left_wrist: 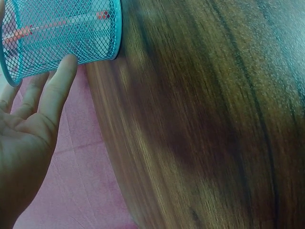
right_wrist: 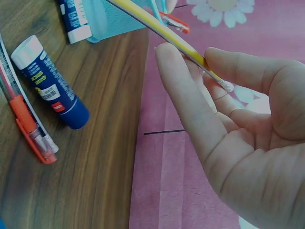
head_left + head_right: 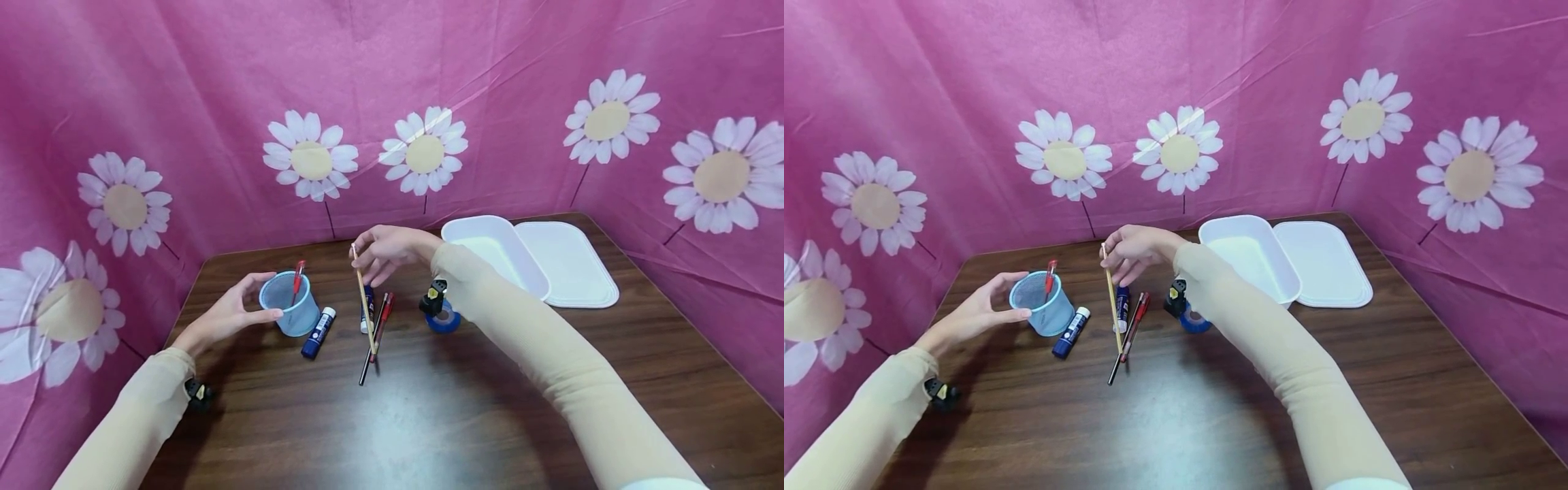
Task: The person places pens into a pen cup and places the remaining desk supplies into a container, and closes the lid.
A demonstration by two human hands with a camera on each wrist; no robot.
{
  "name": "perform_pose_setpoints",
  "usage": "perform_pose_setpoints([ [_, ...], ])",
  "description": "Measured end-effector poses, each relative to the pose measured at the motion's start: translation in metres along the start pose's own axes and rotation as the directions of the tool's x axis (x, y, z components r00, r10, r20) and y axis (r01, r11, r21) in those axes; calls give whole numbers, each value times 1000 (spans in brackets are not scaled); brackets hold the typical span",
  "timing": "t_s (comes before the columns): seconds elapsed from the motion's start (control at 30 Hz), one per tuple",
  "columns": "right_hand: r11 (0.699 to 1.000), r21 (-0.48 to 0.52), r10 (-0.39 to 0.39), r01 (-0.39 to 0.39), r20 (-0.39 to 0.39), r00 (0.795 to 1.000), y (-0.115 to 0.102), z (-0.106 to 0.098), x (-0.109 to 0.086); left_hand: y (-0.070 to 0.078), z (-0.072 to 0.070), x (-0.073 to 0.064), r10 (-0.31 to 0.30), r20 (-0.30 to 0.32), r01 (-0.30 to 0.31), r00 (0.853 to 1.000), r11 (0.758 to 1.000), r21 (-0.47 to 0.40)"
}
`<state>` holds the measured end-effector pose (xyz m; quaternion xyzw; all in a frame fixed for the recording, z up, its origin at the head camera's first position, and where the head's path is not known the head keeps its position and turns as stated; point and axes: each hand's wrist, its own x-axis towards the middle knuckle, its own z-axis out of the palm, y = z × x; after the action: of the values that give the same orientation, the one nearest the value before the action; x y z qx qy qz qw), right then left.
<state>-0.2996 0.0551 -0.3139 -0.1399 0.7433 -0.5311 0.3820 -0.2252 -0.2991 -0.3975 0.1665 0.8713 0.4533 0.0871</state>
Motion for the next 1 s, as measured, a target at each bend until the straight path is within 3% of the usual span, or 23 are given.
perform_pose_setpoints([
  [0.33,994,47,-99,99,6,995,-22,4,-3,2,0,-6,-37,14,37,999,999,17],
  [0.53,983,57,-173,174,-30,985,-34,6,-9,3,1,-2,-27,9,27,1000,1000,0],
  [1.0,969,85,-229,233,-48,972,-41,13,-7,3,-3,-1,-27,19,27,999,1000,-11],
])
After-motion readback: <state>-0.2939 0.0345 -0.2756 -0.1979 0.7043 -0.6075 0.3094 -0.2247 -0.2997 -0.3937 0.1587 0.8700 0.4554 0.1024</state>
